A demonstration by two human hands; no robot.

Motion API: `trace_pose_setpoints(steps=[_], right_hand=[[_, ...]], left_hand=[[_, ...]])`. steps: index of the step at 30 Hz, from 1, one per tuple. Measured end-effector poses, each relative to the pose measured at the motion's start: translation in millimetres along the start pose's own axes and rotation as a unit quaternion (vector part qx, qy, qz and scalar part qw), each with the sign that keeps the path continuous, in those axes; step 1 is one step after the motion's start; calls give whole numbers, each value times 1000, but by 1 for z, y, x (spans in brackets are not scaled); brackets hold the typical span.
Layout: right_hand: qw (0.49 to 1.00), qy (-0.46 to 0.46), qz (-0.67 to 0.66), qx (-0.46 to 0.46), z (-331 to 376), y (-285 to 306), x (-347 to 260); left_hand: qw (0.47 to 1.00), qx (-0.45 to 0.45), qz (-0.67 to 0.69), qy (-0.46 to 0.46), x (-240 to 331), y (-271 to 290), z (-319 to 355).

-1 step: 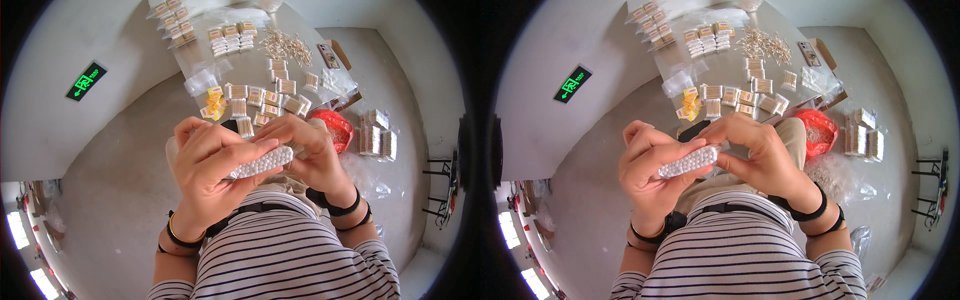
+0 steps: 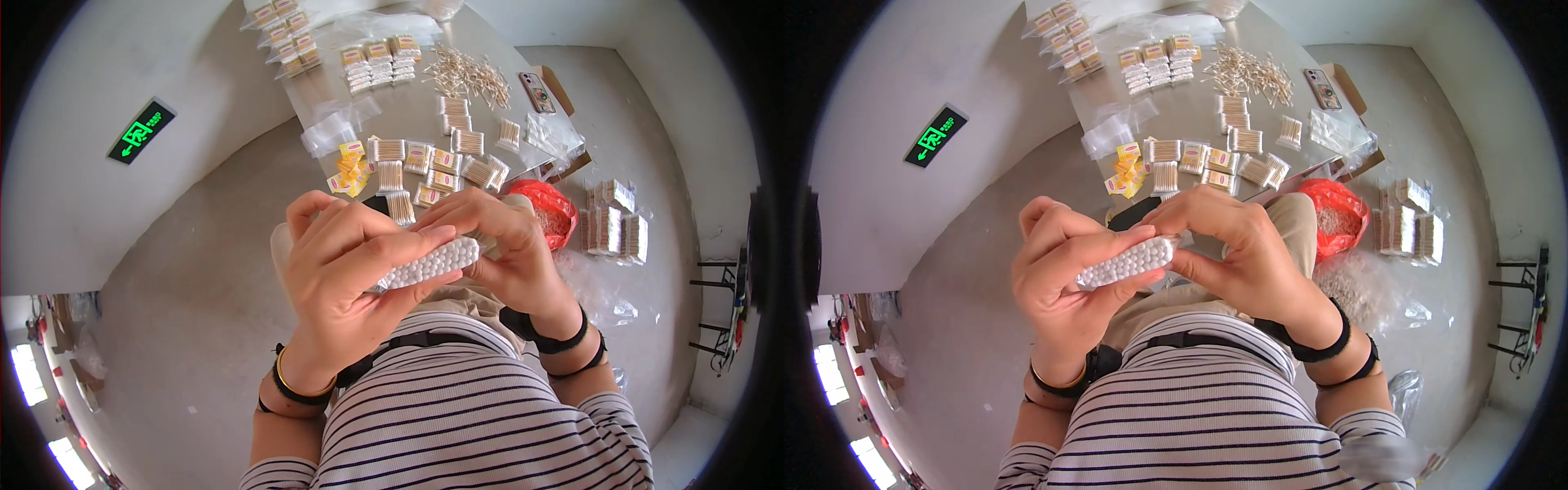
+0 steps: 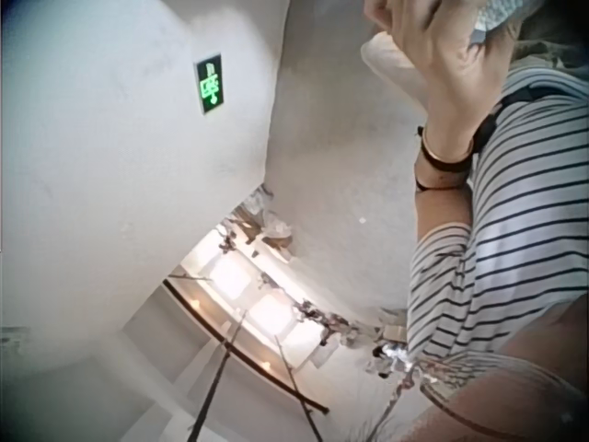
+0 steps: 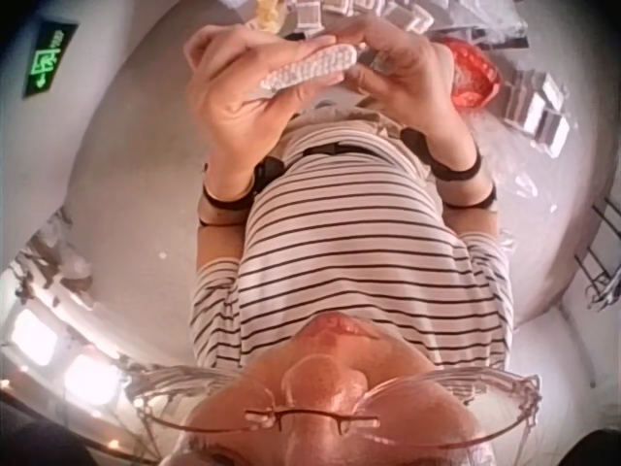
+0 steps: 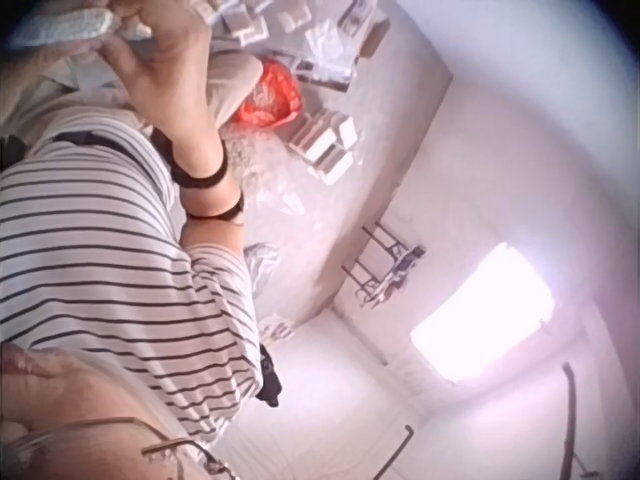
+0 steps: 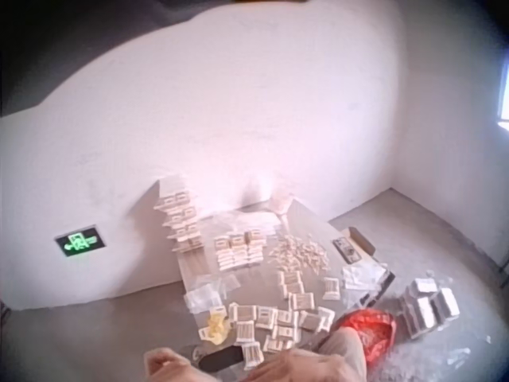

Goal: The person sits on the floor and packs cotton swabs into small plastic bags. They pick up swabs, place them into bags, and seal them by hand, repeating the process for multiple units.

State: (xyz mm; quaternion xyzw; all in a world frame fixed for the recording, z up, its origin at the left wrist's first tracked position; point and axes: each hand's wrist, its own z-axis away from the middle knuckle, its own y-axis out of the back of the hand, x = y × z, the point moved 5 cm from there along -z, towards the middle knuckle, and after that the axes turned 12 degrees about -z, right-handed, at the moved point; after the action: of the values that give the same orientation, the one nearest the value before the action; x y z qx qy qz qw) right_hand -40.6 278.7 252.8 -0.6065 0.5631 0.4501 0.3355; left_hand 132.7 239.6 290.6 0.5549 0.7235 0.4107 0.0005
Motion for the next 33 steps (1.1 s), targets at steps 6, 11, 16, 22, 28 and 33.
trace_pose_setpoints(steps=[6, 11, 16, 22, 28, 33], right_hand=[[999, -30, -24, 9, 0, 4, 8], [982, -111, -129, 85, -1, 8, 29], [955, -99, -179, 213, -19, -3, 43], [968, -78, -4, 240, -31, 3, 68], [961, -47, 166, 217, -37, -3, 55], [955, -11, 212, 206, -49, -4, 50]], left_hand=[[1000, -17, -7, 0, -7, -3, 0], [987, -7, 110, 116, -29, -11, 3], [833, 64, 437, 334, -71, -58, 29], [804, 50, 468, 363, -81, -76, 41], [847, 77, 406, 335, -90, -69, 41], [811, 59, 467, 348, -91, -70, 39]])
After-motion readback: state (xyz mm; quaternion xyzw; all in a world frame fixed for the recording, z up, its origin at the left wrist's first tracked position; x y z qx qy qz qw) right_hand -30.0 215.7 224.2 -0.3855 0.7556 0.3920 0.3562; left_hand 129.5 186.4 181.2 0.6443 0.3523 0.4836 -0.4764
